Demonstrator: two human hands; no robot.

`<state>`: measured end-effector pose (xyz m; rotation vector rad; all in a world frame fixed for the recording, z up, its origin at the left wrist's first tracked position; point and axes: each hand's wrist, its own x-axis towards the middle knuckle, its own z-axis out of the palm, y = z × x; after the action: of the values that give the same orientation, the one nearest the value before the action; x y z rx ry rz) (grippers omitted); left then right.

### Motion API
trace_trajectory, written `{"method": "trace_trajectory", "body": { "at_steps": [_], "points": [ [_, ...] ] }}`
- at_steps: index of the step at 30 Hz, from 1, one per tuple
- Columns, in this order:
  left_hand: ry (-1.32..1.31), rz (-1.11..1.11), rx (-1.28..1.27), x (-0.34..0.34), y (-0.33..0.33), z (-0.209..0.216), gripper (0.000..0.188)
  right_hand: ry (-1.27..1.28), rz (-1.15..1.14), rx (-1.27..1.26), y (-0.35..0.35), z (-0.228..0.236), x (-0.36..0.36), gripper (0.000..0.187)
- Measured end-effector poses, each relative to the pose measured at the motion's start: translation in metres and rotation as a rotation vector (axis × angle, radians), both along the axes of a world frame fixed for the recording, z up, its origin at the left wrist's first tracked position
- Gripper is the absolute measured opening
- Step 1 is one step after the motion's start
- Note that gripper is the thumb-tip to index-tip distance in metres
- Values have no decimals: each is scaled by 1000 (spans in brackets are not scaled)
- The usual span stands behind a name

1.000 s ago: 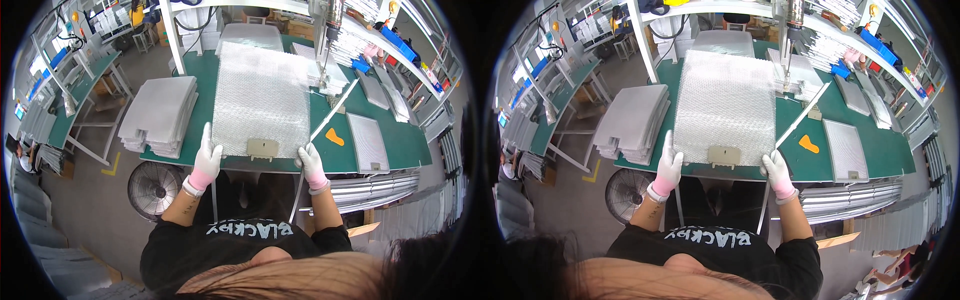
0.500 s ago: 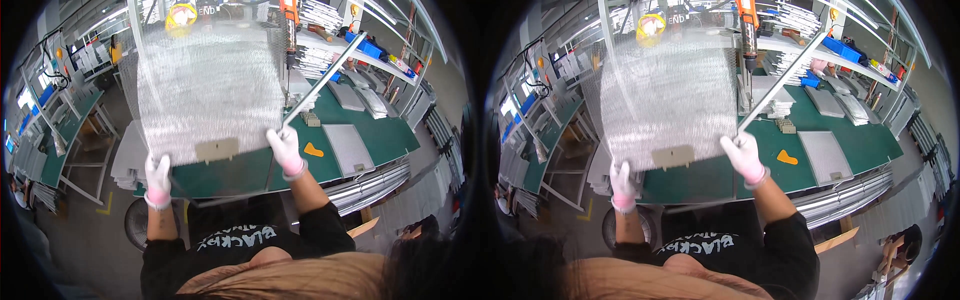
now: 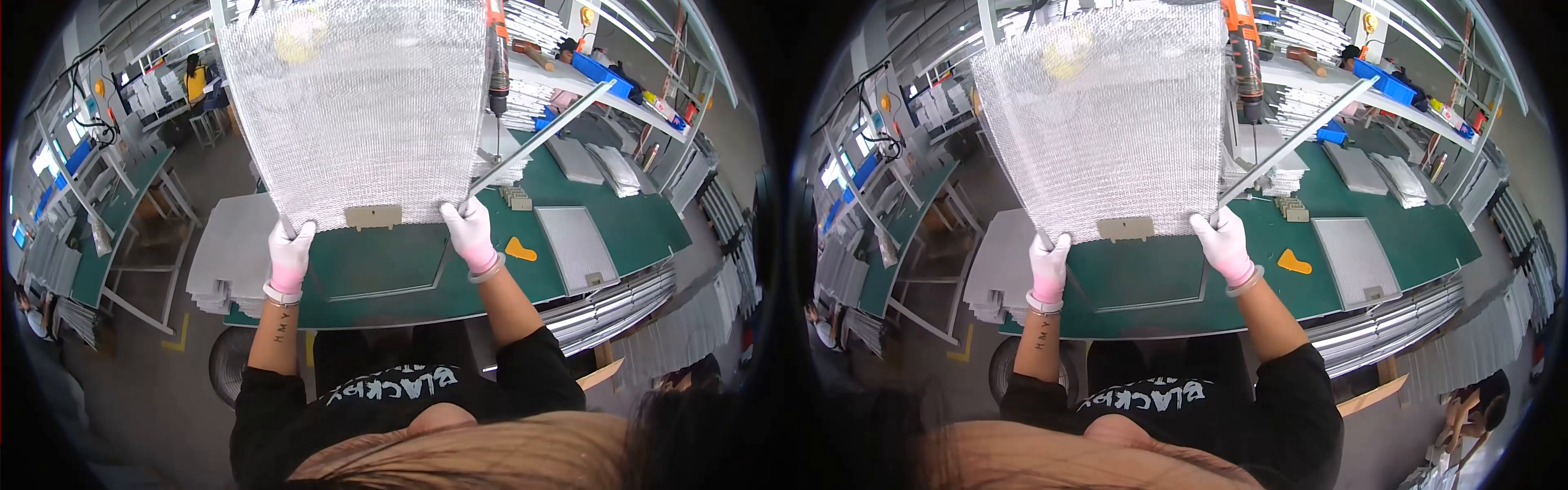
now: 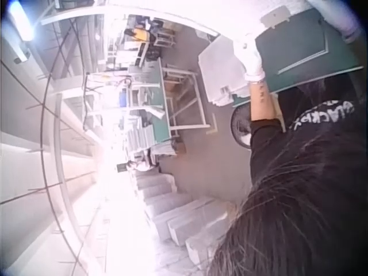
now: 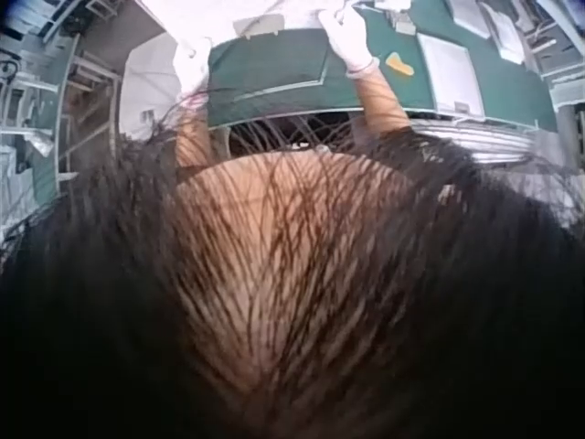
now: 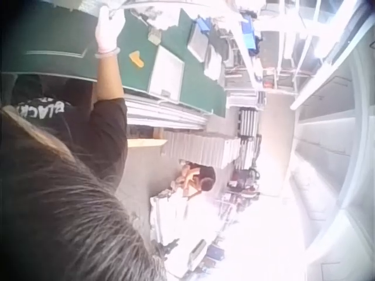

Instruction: Assembling a mesh filter into a metal frame using a hammer and a power drill.

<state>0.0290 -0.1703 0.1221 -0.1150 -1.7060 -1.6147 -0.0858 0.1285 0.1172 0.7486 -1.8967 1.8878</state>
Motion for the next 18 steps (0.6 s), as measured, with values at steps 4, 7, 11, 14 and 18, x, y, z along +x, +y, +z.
{"method": "trace_trajectory", "body": {
  "at_steps": [4, 7, 11, 14, 18],
  "points": [
    [-94, 16, -21, -7, -4, -63, 25, -33, 67, 66, -5, -38, 9, 19],
    [-355, 6, -72, 11, -8, -113, 31, -124, 65, 236, 3, -84, 16, 22],
    [-377, -271, -111, 13, -27, -86, 42, -129, 225, 65, 6, -60, 10, 28],
    [-89, -267, 32, 12, -25, -11, 43, -6, 261, -208, -6, 11, 4, 23],
    [-157, -155, -58, 3, -29, -7, 29, -162, 194, -3, 8, -14, -27, 20]
  ]
}}
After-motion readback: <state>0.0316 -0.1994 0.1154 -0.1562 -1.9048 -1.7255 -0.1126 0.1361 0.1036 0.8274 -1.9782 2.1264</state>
